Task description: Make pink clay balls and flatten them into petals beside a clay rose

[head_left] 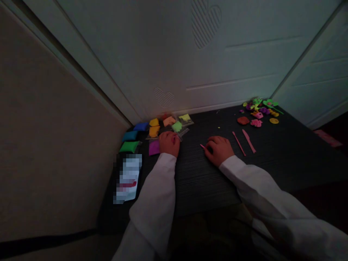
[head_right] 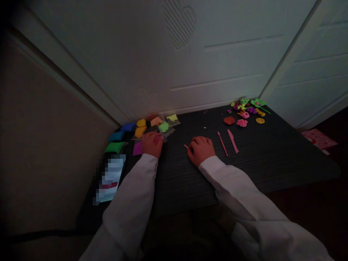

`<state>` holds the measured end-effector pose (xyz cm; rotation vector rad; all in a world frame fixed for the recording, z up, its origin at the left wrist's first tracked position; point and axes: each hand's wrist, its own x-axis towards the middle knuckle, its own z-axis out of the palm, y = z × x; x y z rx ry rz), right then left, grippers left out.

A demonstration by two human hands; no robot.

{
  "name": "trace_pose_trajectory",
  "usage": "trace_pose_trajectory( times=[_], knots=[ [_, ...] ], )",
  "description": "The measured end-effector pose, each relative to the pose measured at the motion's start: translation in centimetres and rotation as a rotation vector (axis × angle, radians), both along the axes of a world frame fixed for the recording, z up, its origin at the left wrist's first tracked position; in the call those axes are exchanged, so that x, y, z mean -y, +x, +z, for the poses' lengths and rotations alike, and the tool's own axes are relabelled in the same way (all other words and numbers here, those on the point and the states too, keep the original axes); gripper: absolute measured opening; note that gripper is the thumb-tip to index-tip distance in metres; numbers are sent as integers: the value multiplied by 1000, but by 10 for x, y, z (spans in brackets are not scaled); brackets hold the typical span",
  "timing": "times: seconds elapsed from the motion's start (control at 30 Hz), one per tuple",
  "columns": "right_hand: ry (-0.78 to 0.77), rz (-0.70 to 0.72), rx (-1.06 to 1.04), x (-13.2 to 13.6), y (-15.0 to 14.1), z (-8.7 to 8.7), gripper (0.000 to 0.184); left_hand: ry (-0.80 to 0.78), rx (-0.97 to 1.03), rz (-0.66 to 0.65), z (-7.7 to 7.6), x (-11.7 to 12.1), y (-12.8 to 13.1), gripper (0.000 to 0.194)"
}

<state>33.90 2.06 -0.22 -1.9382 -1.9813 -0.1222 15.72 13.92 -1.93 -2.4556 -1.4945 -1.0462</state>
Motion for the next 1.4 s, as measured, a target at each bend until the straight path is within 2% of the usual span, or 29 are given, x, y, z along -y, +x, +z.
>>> trace_pose_trajectory(
  times=[0.3,0.6,0.8,1.0,1.17,1.4],
  knots=[
    [-17,-2,17,-1,-1,1,26,0,-11,9,-3,-2,-2,23],
    [-42,1,71,12,-8,-1,54,9,-13,3,-3,-2,-2,22],
    [-69,45,114,15,-8,-4,53,6,-12,9,-3,-2,-2,23],
    [-70,-25,119,14,-6,-4,55,8,-10,5,-2,-2,-2,22],
    [-74,21,134,15,-12,-1,55,19,2,1,-3,-3,-2,22],
    [-73,-25,127,15,-7,-2,55,30,7,-3,-3,-2,-2,22]
  ],
)
